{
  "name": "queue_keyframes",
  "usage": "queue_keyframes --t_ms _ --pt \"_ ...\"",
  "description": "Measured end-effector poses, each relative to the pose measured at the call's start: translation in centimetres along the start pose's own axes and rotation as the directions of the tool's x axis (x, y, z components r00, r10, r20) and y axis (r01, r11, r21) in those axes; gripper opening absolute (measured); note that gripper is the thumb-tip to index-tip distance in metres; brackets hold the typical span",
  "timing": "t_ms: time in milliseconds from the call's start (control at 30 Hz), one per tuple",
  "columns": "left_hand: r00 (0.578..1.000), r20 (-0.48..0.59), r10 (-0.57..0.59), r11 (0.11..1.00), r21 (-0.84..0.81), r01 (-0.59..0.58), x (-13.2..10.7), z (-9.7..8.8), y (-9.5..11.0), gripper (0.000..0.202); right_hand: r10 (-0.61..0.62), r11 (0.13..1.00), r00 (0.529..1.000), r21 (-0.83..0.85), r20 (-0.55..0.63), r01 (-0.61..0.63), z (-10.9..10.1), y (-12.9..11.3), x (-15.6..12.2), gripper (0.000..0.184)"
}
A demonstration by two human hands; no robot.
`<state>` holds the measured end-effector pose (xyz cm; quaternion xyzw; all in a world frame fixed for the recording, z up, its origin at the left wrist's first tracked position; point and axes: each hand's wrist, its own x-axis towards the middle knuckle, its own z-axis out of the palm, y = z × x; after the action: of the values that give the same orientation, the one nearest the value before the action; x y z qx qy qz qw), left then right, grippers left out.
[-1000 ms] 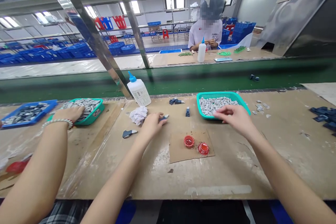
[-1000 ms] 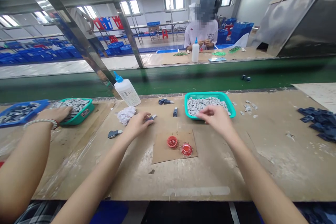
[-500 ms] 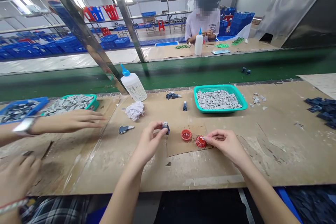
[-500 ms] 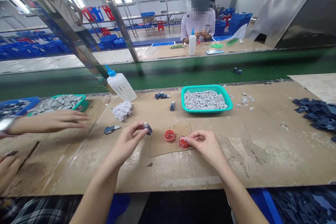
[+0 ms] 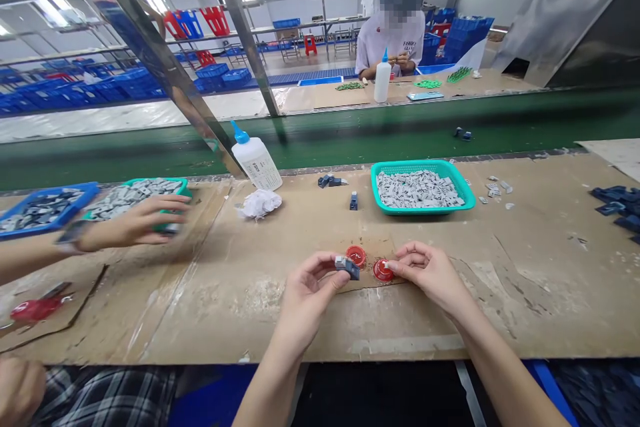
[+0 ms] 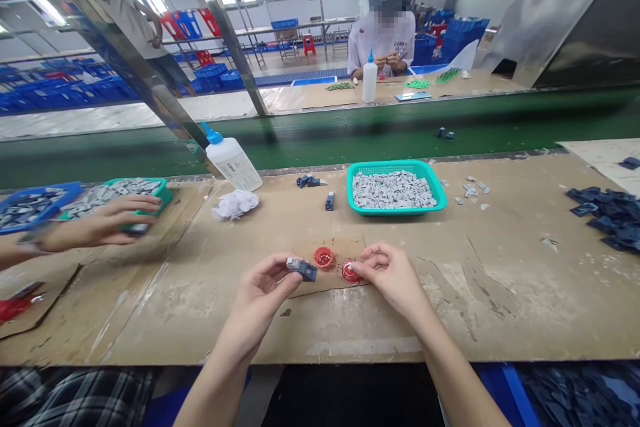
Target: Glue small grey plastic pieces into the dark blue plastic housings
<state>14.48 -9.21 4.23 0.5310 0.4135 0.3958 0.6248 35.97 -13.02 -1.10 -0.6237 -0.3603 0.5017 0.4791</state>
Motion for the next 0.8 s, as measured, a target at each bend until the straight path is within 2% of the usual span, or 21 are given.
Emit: queue_keyframes --t_ms 133,333,567,800 --pt "0.998 -0.068 0.008 0.990 -0.138 -0.018 -0.1 2.0 -1.9 0.018 -0.009 0.990 1.000 0.138 -0.006 0.009 -0.3 -1.3 -1.3 0.047" --pt "0.998 -0.046 0.049 0.979 -0.194 -0.057 0.0 4.3 -2.8 0.016 -0.080 0.976 0.997 0.202 0.014 0.076 0.4 -3.4 -3.5 0.042" --pt "0.998 -0.031 0.053 0.980 -0.189 -0.058 -0.4 4.2 -2.5 0.017 -0.051 0.987 0.995 0.158 0.090 0.037 1.0 -3.2 -3.0 0.046" --pt "0.997 -0.004 0.079 0.992 -0.098 -0.079 -1.3 4.0 -1.9 0.012 0.008 1.000 0.954 -0.021 0.301 -0.002 0.4 -3.9 -3.5 0.039"
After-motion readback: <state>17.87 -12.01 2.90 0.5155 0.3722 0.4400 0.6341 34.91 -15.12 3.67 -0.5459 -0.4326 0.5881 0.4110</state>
